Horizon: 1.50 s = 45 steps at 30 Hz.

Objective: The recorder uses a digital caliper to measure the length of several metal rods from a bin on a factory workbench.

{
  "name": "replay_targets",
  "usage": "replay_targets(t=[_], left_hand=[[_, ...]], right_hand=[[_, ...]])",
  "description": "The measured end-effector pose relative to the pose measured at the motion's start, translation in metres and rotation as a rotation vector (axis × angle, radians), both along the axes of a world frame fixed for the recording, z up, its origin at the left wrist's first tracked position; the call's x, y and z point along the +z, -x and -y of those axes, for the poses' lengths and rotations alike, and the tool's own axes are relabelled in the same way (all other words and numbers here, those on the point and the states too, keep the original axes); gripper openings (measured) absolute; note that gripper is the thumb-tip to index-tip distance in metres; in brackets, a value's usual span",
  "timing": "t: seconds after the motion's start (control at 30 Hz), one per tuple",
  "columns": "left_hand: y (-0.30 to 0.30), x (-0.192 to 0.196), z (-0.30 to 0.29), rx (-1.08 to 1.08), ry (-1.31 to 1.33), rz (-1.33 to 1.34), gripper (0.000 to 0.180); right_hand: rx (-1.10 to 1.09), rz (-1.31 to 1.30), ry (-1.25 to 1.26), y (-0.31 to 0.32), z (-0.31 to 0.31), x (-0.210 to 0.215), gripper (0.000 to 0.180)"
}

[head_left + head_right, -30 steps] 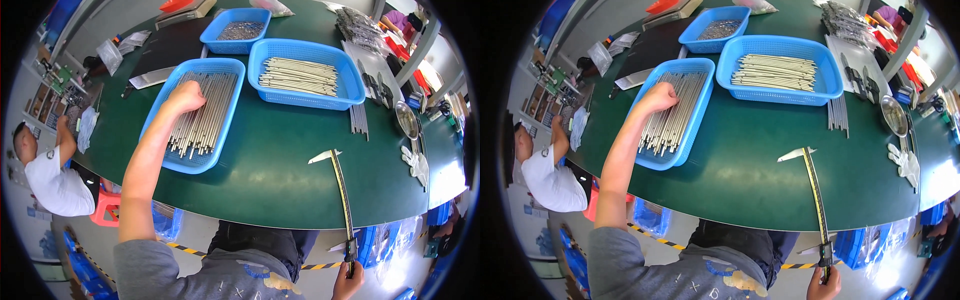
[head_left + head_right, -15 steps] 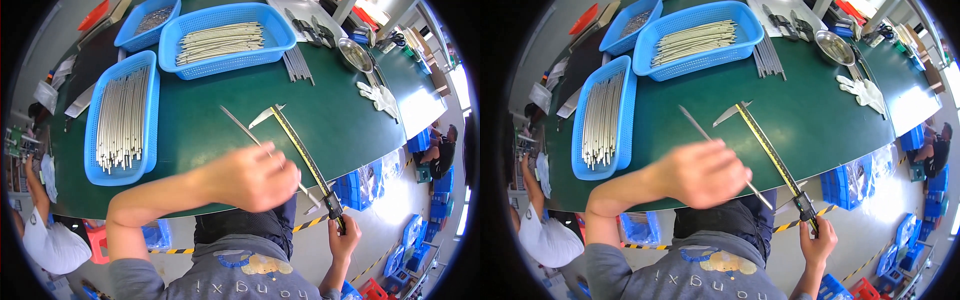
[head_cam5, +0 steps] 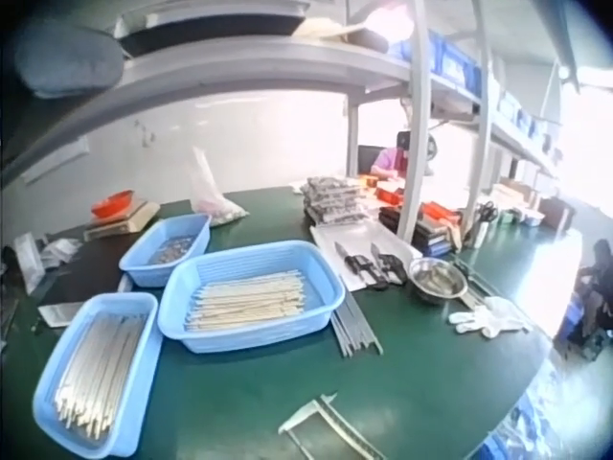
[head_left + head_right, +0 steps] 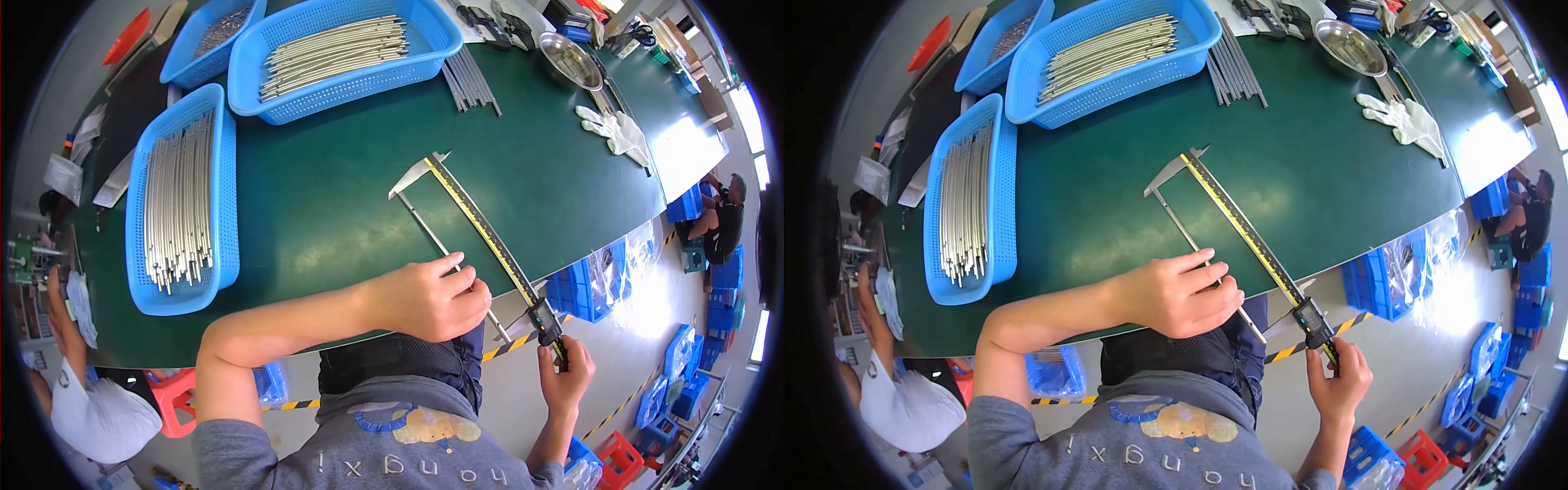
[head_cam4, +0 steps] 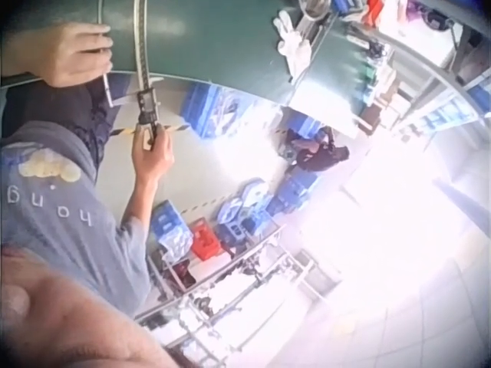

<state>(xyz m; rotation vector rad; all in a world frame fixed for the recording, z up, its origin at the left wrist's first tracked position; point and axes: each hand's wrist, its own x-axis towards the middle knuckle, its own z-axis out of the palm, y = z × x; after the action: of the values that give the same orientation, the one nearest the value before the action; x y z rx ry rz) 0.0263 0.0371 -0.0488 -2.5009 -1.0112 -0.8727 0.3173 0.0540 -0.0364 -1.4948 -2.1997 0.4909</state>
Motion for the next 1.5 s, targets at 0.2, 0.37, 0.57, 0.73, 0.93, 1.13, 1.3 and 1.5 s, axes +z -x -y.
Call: replay_targets(t=[0.2, 0.37, 0.57, 0.73, 0.93, 1.13, 1.3, 1.5], left_hand=[[-0.003, -0.005, 0.001, 0.003, 0.05, 0.014, 0.013], [-0.003, -0.002, 0.002, -0.003, 0.125, 0.028, 0.015], [0.005, 0.007, -0.002, 0.009, 0.229, 0.055, 0.019], [0.004, 0.007, -0.004, 0.025, 0.234, 0.098, 0.02], [0.003, 0.007, -0.001, 0.042, 0.249, 0.093, 0.013], [0.004, 0.008, -0.001, 0.049, 0.27, 0.086, 0.013], [0.005, 0.01, -0.003, 0.036, 0.275, 0.077, 0.014], [0.008, 0.01, -0.006, 0.022, 0.277, 0.057, 0.019]], right_hand=[[-0.019, 0.015, 0.026, -0.001, 0.003, 0.003, 0.026], [0.018, 0.015, 0.003, -0.002, 0.007, 0.006, 0.026], [0.024, 0.004, -0.003, 0.007, 0.0, 0.006, 0.026], [0.041, 0.023, -0.056, 0.004, 0.003, 0.005, 0.026], [0.057, 0.05, -0.094, 0.005, 0.005, 0.006, 0.026], [0.055, 0.076, -0.111, 0.004, 0.005, 0.005, 0.029], [0.001, 0.114, -0.14, 0.007, 0.005, 0.004, 0.031], [-0.007, 0.097, -0.159, 0.007, 0.005, 0.0, 0.032]])
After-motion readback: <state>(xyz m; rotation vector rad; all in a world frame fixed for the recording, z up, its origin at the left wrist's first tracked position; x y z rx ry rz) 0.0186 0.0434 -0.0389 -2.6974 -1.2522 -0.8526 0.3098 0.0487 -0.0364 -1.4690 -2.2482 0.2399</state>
